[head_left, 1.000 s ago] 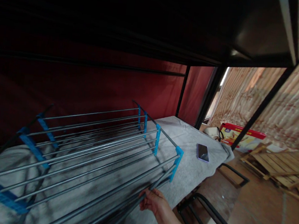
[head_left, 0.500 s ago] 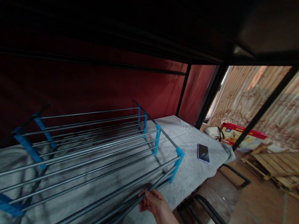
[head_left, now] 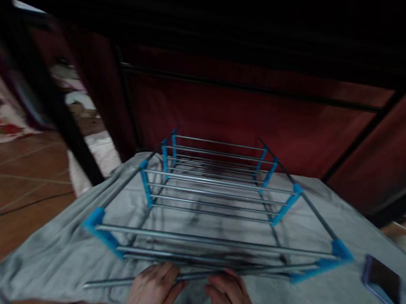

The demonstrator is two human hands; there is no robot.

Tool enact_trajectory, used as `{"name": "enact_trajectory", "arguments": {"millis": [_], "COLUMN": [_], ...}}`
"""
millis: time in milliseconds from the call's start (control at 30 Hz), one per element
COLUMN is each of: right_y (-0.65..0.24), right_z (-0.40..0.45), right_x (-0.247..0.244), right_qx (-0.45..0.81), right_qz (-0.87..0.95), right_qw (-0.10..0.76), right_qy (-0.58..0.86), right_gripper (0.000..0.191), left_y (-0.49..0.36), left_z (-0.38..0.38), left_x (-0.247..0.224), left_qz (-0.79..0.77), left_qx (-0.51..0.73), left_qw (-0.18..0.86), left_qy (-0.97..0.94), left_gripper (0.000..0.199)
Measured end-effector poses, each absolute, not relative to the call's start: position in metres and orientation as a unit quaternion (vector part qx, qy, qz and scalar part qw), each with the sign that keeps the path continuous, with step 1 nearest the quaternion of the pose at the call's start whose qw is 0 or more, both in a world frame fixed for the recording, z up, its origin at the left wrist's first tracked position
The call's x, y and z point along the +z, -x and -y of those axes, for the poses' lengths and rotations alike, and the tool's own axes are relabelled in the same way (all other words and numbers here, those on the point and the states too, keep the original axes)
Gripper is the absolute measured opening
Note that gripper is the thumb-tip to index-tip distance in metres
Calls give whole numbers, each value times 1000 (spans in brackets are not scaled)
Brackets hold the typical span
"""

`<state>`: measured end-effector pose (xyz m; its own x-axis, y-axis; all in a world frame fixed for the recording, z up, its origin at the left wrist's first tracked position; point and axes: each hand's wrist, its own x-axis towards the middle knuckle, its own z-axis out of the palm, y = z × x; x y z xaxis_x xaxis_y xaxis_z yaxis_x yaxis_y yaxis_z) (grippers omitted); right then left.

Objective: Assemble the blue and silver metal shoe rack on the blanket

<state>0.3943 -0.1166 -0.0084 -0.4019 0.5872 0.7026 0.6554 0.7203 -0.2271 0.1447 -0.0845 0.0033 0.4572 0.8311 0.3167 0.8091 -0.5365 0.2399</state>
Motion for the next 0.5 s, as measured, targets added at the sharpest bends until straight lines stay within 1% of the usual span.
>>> {"name": "enact_trajectory", "arguments": {"millis": [33, 100, 200, 233, 300, 333, 400, 433, 500], "right_y": [-389, -381, -384, -388, -397, -401, -408, -411, -413], "right_z": [112, 103, 94, 92, 87, 84, 78, 75, 71], "right_x": [-6, -6, -18, -23, -32, -35, -37, -37, -36], "right_qx": [-113, -184, -197, -201, -214, -222, -234, -238, -240], "right_qz": [847, 856, 867, 869, 874, 877, 883, 888, 891], "right_qw": [377, 329, 272, 260, 242, 234, 221, 213, 202], "right_qy": [357, 355, 368, 371, 364, 356, 343, 333, 329], "right_gripper": [34, 39, 52, 57, 61, 61, 60, 59, 58], "left_y": [-147, -153, -157, -156, -147, -139, -117, -104, -77], "left_z": [87, 92, 101, 105, 114, 118, 123, 122, 112], "left_x": [7, 14, 24, 26, 29, 29, 26, 24, 20], "left_qz": [-495, -513, -521, -515, -491, -479, -479, -504, -581], "left_qx": [182, 160, 184, 207, 272, 313, 401, 452, 559], "left_qw": [24, 29, 31, 26, 1, -20, -64, -72, -43], "left_qy": [-849, -843, -833, -831, -827, -820, -778, -733, -590], "left_gripper": [21, 15, 9, 14, 26, 27, 19, 15, 11]}}
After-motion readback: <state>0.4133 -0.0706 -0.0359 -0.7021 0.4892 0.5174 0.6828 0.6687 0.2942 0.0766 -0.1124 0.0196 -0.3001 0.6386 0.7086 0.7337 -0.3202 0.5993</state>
